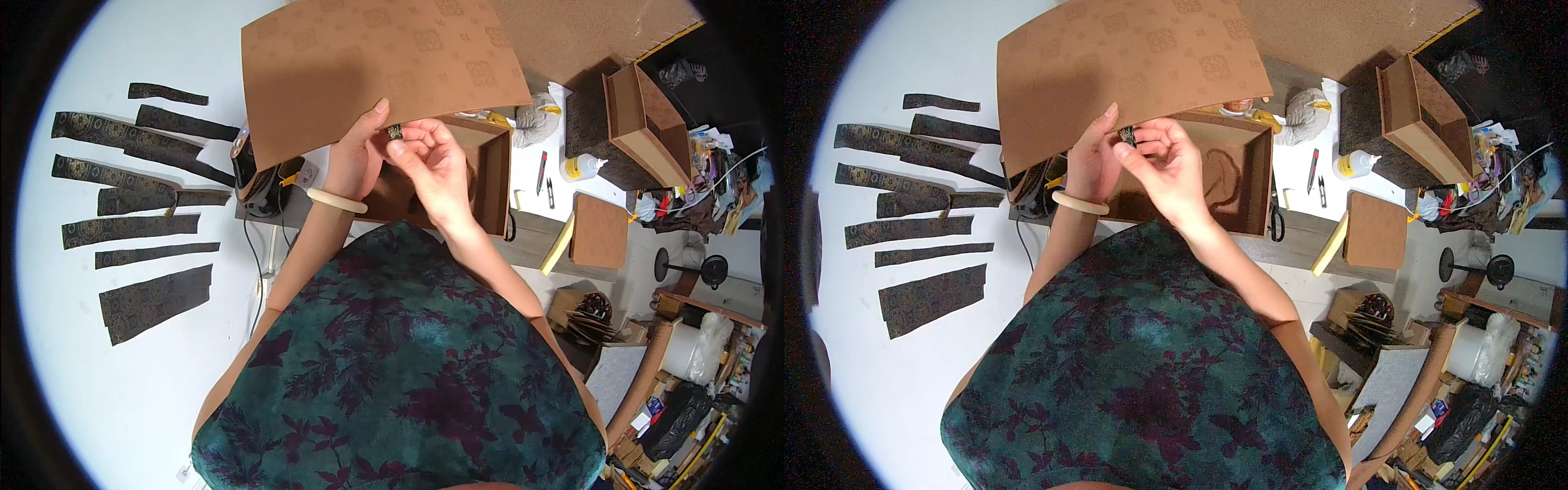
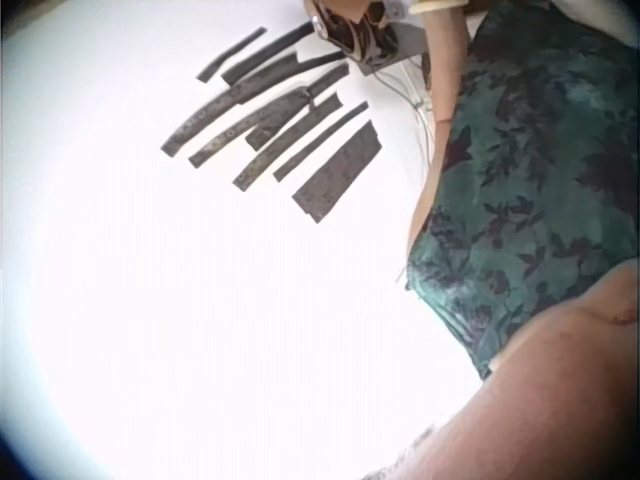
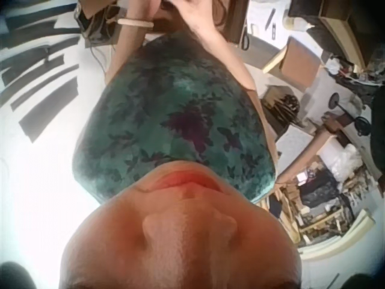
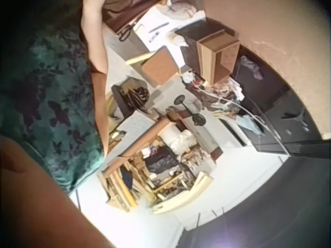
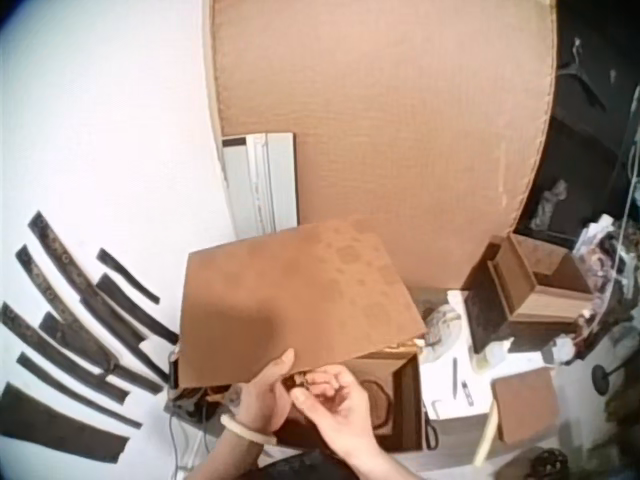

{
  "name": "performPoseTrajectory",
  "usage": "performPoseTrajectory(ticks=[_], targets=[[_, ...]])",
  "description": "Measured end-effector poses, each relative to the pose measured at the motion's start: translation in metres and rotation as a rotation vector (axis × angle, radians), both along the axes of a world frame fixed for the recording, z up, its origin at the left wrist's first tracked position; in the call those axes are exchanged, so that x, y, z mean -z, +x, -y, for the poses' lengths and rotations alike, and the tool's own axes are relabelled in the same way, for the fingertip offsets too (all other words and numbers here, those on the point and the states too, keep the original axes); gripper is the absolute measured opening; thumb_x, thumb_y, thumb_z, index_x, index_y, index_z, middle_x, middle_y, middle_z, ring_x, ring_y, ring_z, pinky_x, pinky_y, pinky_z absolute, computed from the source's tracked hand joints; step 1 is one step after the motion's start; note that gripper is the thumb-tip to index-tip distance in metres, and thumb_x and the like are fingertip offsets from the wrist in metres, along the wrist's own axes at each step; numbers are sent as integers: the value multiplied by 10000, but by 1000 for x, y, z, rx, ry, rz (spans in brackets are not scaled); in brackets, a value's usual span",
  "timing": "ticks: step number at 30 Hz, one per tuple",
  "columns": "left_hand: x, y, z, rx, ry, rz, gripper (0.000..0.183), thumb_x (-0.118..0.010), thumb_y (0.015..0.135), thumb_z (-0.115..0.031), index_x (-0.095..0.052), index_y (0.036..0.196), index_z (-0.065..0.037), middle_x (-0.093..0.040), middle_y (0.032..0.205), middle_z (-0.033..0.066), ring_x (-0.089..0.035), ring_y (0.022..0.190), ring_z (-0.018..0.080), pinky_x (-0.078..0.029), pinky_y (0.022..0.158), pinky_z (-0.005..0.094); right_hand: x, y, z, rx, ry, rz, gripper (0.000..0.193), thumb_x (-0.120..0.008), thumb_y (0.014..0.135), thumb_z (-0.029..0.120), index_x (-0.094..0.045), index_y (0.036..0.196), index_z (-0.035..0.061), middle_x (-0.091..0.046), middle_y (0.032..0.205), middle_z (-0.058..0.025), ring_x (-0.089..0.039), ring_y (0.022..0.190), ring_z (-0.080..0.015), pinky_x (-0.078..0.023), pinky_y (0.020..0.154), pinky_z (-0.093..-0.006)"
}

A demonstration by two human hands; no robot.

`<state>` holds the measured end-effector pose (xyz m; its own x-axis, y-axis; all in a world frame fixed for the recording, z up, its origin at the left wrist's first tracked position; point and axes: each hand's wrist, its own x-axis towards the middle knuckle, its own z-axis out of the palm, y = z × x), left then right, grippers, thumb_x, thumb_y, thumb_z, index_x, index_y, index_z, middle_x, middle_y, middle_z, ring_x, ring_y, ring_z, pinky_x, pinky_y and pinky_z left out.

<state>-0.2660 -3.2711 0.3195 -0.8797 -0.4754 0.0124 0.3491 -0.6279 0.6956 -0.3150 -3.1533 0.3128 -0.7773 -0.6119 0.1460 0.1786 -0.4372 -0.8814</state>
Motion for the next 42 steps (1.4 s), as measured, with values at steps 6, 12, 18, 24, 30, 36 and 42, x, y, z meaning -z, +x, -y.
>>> performPoseTrajectory(ticks=[6, 12, 18, 24, 30, 36, 42], targets=[[20, -5, 2, -65, -73, 5, 315, -571, 1013, -221, -583, 1217, 19, -653, 1166, 109, -624, 1067, 199, -476, 952, 338, 4, -2, 8, 44, 39, -21, 147, -744, 914, 42, -635, 982, -28, -706, 838, -59, -671, 742, -104, -570, 705, -232], [39, 2, 14, -6, -48, -9, 176, -591, 1002, -200, -640, 1033, -34, -660, 980, 62, -630, 935, 149, -488, 828, 298, 0, 1, 3, -60, -45, 130, 103, -685, 952, 29, -659, 1024, -40, -746, 912, -138, -732, 828, -169, -624, 762, -305], [23, 0, 4, -79, 48, 34, 159, -613, 993, -205, -656, 992, -52, -678, 915, 54, -651, 858, 136, -508, 781, 283, -10, 4, 0, -109, -53, 206, 149, -674, 966, 58, -656, 1080, -36, -744, 968, -152, -735, 883, -201, -617, 818, -341], [26, 3, 7, -21, 29, 57, 155, -618, 994, -204, -664, 1003, -57, -696, 946, 75, -668, 880, 147, -523, 775, 279, -4, 6, -5, -145, -86, 299, 182, -679, 963, 67, -642, 1115, -27, -737, 1017, -166, -733, 945, -238, -611, 855, -368], [15, 1, -2, -99, -30, 36, 144, -636, 983, -167, -649, 1049, -39, -686, 959, 67, -671, 898, 157, -541, 785, 300, -11, 6, -10, -135, -47, 303, 167, -692, 945, 36, -645, 1097, -15, -739, 1021, -176, -736, 948, -248, -615, 837, -363], [5, 1, -7, -56, 0, 93, 45, -676, 947, -93, -648, 982, -88, -625, 899, -14, -609, 820, 89, -502, 712, 248, -9, 4, -15, -97, -22, 231, 144, -694, 937, 15, -658, 1074, -11, -745, 1000, -169, -740, 934, -241, -611, 814, -343], [19, 2, 2, 44, -113, 187, 244, -688, 954, -183, -617, 1137, -38, -664, 998, 62, -664, 886, 168, -541, 772, 300, -6, -1, -21, -85, 11, 160, 127, -686, 942, 23, -678, 1066, -6, -748, 1006, -163, -738, 917, -222, -608, 834, -339]])
